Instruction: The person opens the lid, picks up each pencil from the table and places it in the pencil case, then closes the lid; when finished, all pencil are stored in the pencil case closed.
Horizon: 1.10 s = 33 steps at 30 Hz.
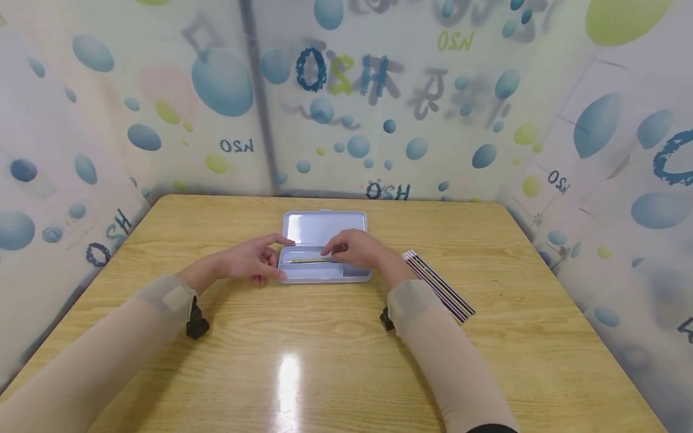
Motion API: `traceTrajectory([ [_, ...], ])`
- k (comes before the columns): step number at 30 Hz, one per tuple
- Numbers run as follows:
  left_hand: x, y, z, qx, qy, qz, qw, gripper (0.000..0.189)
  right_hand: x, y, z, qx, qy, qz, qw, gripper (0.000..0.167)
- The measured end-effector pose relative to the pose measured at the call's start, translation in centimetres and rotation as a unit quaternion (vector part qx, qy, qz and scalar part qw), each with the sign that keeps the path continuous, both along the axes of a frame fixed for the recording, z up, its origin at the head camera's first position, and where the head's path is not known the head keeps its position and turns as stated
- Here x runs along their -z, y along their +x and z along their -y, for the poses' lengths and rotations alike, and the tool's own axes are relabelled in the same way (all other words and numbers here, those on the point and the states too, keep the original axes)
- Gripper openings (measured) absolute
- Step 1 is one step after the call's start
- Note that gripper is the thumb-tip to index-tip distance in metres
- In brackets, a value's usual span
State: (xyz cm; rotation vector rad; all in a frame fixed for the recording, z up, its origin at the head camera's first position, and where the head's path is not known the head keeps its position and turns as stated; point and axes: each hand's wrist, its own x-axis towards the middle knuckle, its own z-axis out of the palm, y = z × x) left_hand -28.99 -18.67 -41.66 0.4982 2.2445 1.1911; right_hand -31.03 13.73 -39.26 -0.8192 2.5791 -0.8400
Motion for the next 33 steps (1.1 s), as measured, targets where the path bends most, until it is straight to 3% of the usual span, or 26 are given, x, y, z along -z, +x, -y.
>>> traceTrajectory([
  [9, -0.2, 0.0, 0.0, 0.006, 0.004, -0.007, 0.9999, 0.087, -1.6, 1.1, -3.1, 0.037, -0.014, -0.011, 0.9992, 0.023],
  [20, -0.1, 0.1, 0.3, 0.014, 0.003, -0.014, 0.9998, 0.088, -1.8, 2.7, -13.0, 0.110, -0.010, -0.030, 0.9935, 0.029],
  [27, 0.0, 0.3, 0.1, 0.011, 0.013, -0.005, 0.9998, 0.087, -1.0, 3.8, -19.0, 0.131, -0.007, 0.011, 0.9912, 0.032],
  [33, 0.0, 0.3, 0.1, 0.012, 0.016, -0.005, 0.9998, 0.087, -0.4, 4.3, -22.1, 0.131, 0.022, 0.042, 0.9903, 0.036],
])
